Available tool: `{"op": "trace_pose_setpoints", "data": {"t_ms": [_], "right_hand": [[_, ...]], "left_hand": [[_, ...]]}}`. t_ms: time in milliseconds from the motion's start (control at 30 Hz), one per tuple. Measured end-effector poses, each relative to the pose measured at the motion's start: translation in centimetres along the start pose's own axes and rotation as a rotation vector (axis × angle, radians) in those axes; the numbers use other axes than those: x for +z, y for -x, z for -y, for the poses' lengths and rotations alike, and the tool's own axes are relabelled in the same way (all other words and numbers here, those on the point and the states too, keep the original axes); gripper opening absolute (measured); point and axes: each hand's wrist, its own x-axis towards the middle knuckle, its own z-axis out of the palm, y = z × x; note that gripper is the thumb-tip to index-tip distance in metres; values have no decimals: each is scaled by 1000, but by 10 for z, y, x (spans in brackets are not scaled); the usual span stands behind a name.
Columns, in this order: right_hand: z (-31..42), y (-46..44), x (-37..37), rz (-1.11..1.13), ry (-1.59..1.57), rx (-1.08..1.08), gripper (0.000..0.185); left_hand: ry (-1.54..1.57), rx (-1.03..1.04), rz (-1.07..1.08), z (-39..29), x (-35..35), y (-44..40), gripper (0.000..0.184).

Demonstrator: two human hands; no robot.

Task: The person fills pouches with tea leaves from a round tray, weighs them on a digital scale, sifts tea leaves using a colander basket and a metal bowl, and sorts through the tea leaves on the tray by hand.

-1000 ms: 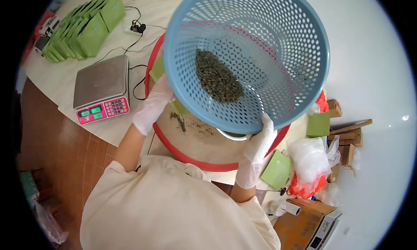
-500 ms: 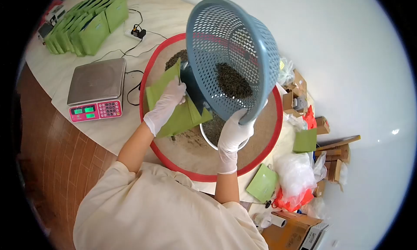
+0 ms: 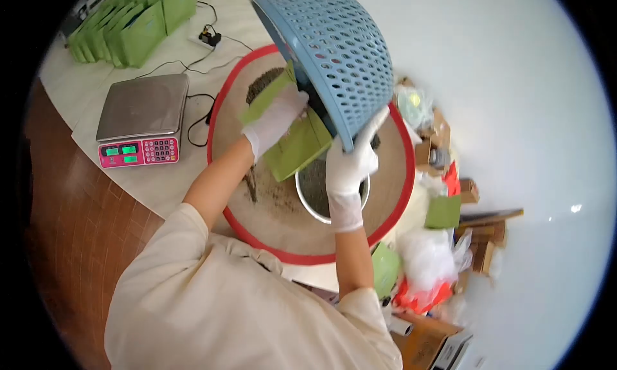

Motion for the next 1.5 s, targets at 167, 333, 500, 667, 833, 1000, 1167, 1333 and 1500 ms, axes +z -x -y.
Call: {"op": "trace_pose_setpoints", "data": {"t_ms": [167,333,500,667,833,1000,1167,1333,1500], "right_hand": [[-6,-13,15,-128,27,-140,78],[3,-15,18,-231,-39,-213,72],[4,-12,22,-168,-15,-69,81],[-3,-18,29,-226,-61,-39,76],[10,-15,26,-203,21,-32,73],[-1,-15,33,-251,-154,131,45],[-19,-33,18,-353,-724,563,26],[-36,-37,23,-435,-801,786,25],[-123,21,90,-252,-790,1119,25]], "left_hand": [[-214,276,-27,9,3,-32,13],[-29,76,-41,9,-1,-38,18],[-30,65,-17,16,-2,-57,17],[72,-3,25,18,-9,-36,22],[9,30,38,12,-21,-28,24],[59,56,38,13,-29,-27,30],[113,59,7,23,-64,-22,29],[119,125,-100,47,-146,-10,29],[336,305,-263,17,-244,52,25]]}}
